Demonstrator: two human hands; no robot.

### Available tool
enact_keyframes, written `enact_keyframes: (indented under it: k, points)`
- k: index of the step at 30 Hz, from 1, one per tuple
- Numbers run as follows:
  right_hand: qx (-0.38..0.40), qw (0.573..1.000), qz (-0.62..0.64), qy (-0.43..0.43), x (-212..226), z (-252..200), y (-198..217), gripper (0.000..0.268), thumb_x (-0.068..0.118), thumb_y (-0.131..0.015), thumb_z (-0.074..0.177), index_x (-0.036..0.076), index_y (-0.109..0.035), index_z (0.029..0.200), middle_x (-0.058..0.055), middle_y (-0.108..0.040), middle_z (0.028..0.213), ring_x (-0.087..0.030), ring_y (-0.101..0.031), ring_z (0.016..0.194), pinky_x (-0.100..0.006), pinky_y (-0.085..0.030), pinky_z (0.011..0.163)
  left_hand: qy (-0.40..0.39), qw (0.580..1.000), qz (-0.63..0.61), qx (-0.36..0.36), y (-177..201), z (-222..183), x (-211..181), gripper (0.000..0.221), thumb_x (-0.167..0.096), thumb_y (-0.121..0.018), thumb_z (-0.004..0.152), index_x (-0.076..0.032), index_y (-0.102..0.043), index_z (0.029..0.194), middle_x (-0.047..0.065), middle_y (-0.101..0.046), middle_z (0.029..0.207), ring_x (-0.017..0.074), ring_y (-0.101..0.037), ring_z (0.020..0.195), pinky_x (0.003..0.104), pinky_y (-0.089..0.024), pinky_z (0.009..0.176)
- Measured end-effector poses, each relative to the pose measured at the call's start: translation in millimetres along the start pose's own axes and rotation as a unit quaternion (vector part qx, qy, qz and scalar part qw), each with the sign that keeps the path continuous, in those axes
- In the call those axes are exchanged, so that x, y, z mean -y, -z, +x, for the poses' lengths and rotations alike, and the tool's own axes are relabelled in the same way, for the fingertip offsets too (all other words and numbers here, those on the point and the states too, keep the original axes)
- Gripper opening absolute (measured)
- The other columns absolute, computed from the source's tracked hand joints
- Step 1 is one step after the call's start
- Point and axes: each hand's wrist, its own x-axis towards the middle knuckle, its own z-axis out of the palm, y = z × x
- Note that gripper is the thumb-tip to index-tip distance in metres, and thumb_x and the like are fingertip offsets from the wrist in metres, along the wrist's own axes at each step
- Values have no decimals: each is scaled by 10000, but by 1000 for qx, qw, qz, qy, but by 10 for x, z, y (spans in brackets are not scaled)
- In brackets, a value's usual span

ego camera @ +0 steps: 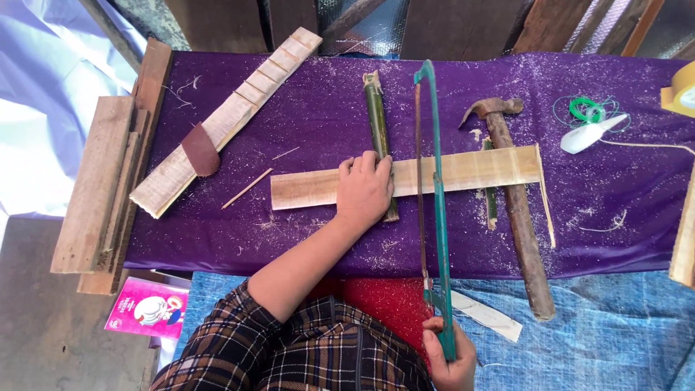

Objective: The person is using a hacksaw to cut through a thin wooden board and then uses a small blade to scrape or carve the surface of the wood.

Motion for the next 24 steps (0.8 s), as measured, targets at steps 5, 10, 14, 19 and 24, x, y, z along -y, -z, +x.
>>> enact_keyframes:
  k: [5,10,14,19,24]
  points:
    - [-7,999,48,2,0,1,-24,202,230,-662,889,60,-754,951,-64,-764,835,-170,-693,617,-308,-598,597,-3,1000,-14,-23,21,5,0,262,-283,-619,942,-131,-698,1140,51,-571,997,225,-578,866,423,-451,835]
    - [-6,998,64,27,-94,-19,-41,212,244,-650,905,64,-737,976,-68,-770,843,-159,-702,601,-287,-631,524,-1,1000,-19,-11,29,8,1,262,-267,-612,947,-124,-700,1149,50,-580,996,221,-573,919,413,-453,830]
    - [-16,999,20,48,-75,-11,-32,243,282,-682,871,79,-757,982,-65,-798,917,-183,-759,784,-321,-637,714,4,1000,-29,-6,19,1,7,270,-270,-591,963,-119,-699,1160,56,-573,996,225,-579,917,415,-455,836]
    - [-17,999,0,38,-118,-27,-37,261,278,-689,868,73,-756,1016,-61,-808,952,-176,-774,837,-325,-643,795,8,999,-45,-12,7,-4,20,246,-251,-585,968,-118,-704,1137,63,-572,1000,232,-591,920,427,-464,846]
    - [-19,999,-1,36,-108,-23,-28,254,287,-693,866,83,-759,1003,-68,-805,954,-195,-766,872,-341,-617,839,7,999,-40,-18,-6,-11,25,263,-254,-600,948,-119,-699,1150,70,-575,1022,235,-606,935,431,-458,842]
